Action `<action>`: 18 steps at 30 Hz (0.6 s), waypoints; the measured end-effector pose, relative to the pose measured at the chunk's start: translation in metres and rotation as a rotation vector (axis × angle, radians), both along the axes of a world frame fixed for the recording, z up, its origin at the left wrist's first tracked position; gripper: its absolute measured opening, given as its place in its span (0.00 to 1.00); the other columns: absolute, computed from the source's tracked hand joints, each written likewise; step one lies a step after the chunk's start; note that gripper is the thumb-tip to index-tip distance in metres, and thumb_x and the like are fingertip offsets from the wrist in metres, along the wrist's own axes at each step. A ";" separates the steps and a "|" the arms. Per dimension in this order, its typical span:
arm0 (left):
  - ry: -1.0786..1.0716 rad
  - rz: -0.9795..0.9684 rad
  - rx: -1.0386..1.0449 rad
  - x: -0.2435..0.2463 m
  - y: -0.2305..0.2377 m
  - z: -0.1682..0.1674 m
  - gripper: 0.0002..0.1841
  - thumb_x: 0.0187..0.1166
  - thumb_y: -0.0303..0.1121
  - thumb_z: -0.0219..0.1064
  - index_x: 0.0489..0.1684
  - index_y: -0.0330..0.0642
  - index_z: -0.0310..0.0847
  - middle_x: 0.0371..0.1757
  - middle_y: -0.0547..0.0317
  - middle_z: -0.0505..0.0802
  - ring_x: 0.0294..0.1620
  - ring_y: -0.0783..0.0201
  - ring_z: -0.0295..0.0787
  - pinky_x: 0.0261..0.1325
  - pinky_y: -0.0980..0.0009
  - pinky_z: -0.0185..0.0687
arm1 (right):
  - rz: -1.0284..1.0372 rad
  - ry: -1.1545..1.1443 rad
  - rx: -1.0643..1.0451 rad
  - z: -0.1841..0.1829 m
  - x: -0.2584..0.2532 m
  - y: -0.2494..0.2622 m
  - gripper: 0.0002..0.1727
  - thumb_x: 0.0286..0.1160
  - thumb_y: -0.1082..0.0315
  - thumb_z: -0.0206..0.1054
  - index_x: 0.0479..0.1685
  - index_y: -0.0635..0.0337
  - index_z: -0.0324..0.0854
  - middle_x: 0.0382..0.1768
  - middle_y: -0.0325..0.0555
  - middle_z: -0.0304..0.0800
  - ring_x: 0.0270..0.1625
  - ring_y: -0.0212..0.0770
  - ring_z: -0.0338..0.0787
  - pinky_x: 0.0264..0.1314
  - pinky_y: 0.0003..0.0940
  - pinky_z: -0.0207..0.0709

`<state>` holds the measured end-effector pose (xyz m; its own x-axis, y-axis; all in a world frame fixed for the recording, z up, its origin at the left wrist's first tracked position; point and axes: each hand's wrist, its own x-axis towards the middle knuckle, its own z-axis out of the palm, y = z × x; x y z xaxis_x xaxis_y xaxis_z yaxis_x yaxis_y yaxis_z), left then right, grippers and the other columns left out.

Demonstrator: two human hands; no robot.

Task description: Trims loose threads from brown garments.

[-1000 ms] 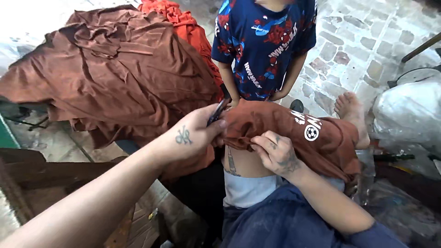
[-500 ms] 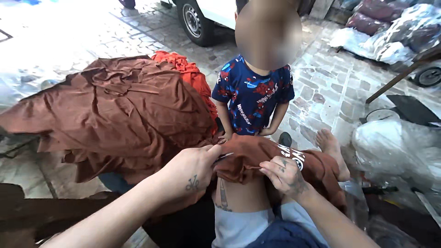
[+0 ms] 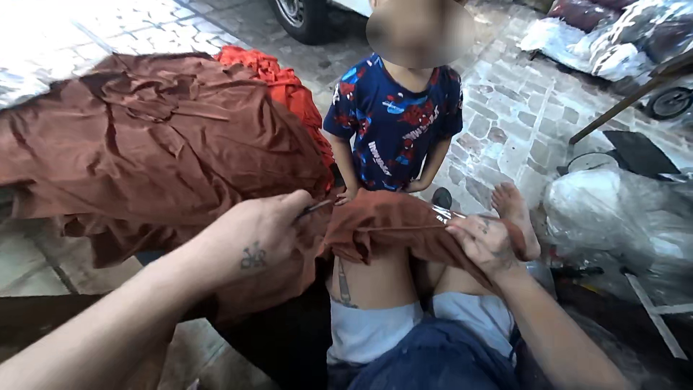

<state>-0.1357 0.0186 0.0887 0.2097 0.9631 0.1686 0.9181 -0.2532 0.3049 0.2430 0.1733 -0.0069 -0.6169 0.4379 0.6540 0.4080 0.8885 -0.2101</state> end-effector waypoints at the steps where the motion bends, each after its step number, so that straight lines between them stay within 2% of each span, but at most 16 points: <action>1: -0.024 -0.001 -0.018 -0.002 0.000 0.000 0.06 0.77 0.36 0.57 0.36 0.49 0.78 0.19 0.72 0.77 0.17 0.71 0.76 0.17 0.67 0.73 | -0.019 -0.028 -0.034 -0.003 0.007 0.002 0.20 0.88 0.58 0.60 0.38 0.62 0.92 0.31 0.50 0.95 0.35 0.39 0.94 0.42 0.31 0.87; 2: -0.053 -0.011 -0.021 -0.003 0.001 -0.001 0.07 0.79 0.37 0.55 0.36 0.50 0.77 0.18 0.74 0.75 0.16 0.75 0.74 0.16 0.70 0.70 | -0.050 -0.063 -0.062 -0.006 0.012 0.002 0.20 0.87 0.58 0.60 0.38 0.62 0.92 0.32 0.51 0.95 0.36 0.40 0.94 0.42 0.32 0.87; 4: -0.106 -0.037 -0.034 -0.001 0.004 -0.003 0.08 0.81 0.38 0.54 0.36 0.50 0.77 0.18 0.75 0.74 0.16 0.77 0.73 0.17 0.73 0.70 | -0.125 -0.128 -0.087 -0.005 0.009 -0.006 0.19 0.84 0.54 0.63 0.42 0.59 0.93 0.36 0.53 0.93 0.39 0.47 0.93 0.44 0.42 0.86; 6: -0.148 -0.045 -0.063 0.002 0.006 -0.004 0.08 0.82 0.39 0.53 0.37 0.51 0.76 0.18 0.77 0.75 0.16 0.80 0.72 0.18 0.76 0.69 | -0.103 -0.105 -0.111 0.005 -0.010 -0.024 0.21 0.83 0.49 0.64 0.51 0.57 0.92 0.46 0.55 0.91 0.53 0.53 0.89 0.60 0.50 0.81; 8: -0.198 -0.028 -0.104 0.002 0.006 -0.002 0.08 0.84 0.39 0.54 0.39 0.52 0.77 0.19 0.77 0.77 0.18 0.82 0.75 0.20 0.78 0.72 | -0.005 -0.023 -0.126 0.012 -0.044 -0.049 0.22 0.84 0.47 0.64 0.54 0.57 0.90 0.51 0.54 0.89 0.61 0.51 0.87 0.68 0.47 0.79; 9: -0.216 -0.013 -0.118 0.002 0.005 0.000 0.08 0.84 0.39 0.54 0.40 0.52 0.78 0.20 0.77 0.79 0.19 0.82 0.77 0.21 0.78 0.74 | 0.054 0.007 -0.140 0.012 -0.064 -0.062 0.22 0.84 0.47 0.63 0.54 0.56 0.89 0.51 0.52 0.89 0.61 0.49 0.87 0.68 0.45 0.80; 10: -0.225 0.001 -0.119 0.002 0.005 0.002 0.08 0.84 0.39 0.53 0.41 0.53 0.78 0.21 0.77 0.80 0.19 0.82 0.77 0.22 0.78 0.75 | 0.105 0.019 -0.146 0.010 -0.085 -0.073 0.21 0.84 0.49 0.64 0.53 0.57 0.90 0.49 0.51 0.90 0.59 0.47 0.88 0.65 0.42 0.82; 12: -0.211 0.017 -0.100 0.002 0.003 0.007 0.08 0.84 0.39 0.53 0.39 0.54 0.77 0.20 0.78 0.79 0.19 0.82 0.77 0.21 0.78 0.74 | 0.176 0.041 -0.125 -0.004 -0.117 -0.079 0.14 0.82 0.60 0.66 0.47 0.59 0.92 0.41 0.50 0.93 0.46 0.44 0.93 0.49 0.35 0.88; 14: -0.149 0.007 -0.071 0.001 0.001 0.007 0.08 0.83 0.39 0.52 0.38 0.53 0.76 0.19 0.77 0.76 0.18 0.79 0.74 0.20 0.74 0.71 | 0.223 0.083 -0.117 -0.014 -0.127 -0.072 0.12 0.81 0.66 0.65 0.42 0.62 0.93 0.32 0.48 0.92 0.34 0.40 0.92 0.37 0.31 0.86; 16: -0.084 -0.022 -0.052 0.001 -0.002 0.002 0.08 0.80 0.39 0.54 0.37 0.52 0.77 0.18 0.75 0.75 0.17 0.75 0.74 0.17 0.70 0.71 | 0.292 0.088 -0.121 -0.010 -0.119 -0.061 0.14 0.85 0.64 0.62 0.41 0.62 0.91 0.29 0.46 0.92 0.31 0.37 0.90 0.35 0.28 0.84; 18: -0.035 -0.059 -0.063 0.005 -0.002 -0.007 0.07 0.78 0.39 0.55 0.36 0.53 0.77 0.18 0.75 0.75 0.17 0.74 0.76 0.17 0.70 0.72 | 0.337 0.075 -0.096 -0.001 -0.108 -0.052 0.15 0.87 0.63 0.61 0.40 0.62 0.91 0.26 0.46 0.90 0.29 0.36 0.88 0.34 0.27 0.81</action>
<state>-0.1311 0.0162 0.0818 0.2618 0.9582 0.1158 0.8907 -0.2861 0.3534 0.1355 0.1209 -0.0080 -0.6890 0.2796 0.6686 0.0752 0.9452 -0.3177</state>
